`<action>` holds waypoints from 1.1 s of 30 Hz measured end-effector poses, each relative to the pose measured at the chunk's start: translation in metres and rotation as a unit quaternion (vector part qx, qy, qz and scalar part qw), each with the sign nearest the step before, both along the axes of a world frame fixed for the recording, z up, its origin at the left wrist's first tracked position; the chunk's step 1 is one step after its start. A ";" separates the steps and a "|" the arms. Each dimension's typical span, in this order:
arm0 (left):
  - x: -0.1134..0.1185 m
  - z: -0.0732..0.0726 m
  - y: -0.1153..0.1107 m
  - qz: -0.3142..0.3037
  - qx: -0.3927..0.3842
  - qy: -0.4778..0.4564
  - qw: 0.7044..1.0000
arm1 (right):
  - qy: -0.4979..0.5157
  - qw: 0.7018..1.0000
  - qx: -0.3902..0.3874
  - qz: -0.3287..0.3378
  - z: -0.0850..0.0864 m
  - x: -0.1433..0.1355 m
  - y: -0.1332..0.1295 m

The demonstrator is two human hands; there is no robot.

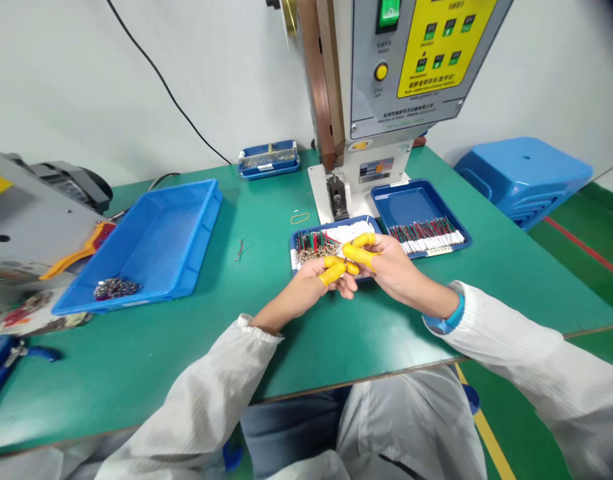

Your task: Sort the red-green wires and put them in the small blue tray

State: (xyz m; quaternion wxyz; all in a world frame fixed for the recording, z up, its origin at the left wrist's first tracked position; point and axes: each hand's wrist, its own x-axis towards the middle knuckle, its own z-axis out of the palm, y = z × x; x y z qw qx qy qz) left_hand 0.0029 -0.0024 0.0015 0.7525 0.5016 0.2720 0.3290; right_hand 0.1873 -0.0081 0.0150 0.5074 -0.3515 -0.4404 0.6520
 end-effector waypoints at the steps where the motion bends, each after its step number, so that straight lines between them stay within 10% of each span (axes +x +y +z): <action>1: 0.001 0.000 0.000 0.003 0.000 0.004 1.000 | -0.001 1.000 -0.002 -0.017 0.000 -0.001 0.000; 10: 0.006 -0.004 0.002 0.097 -0.005 -0.045 0.994 | -0.085 0.982 0.100 -0.136 0.018 0.043 0.030; 19: 0.003 -0.001 0.005 0.109 -0.021 -0.049 0.993 | -0.431 0.854 0.161 -0.243 0.008 0.164 0.069; 33: 0.004 0.005 0.003 0.127 -0.017 -0.016 0.992 | -0.518 0.781 0.215 -0.276 0.007 0.169 0.066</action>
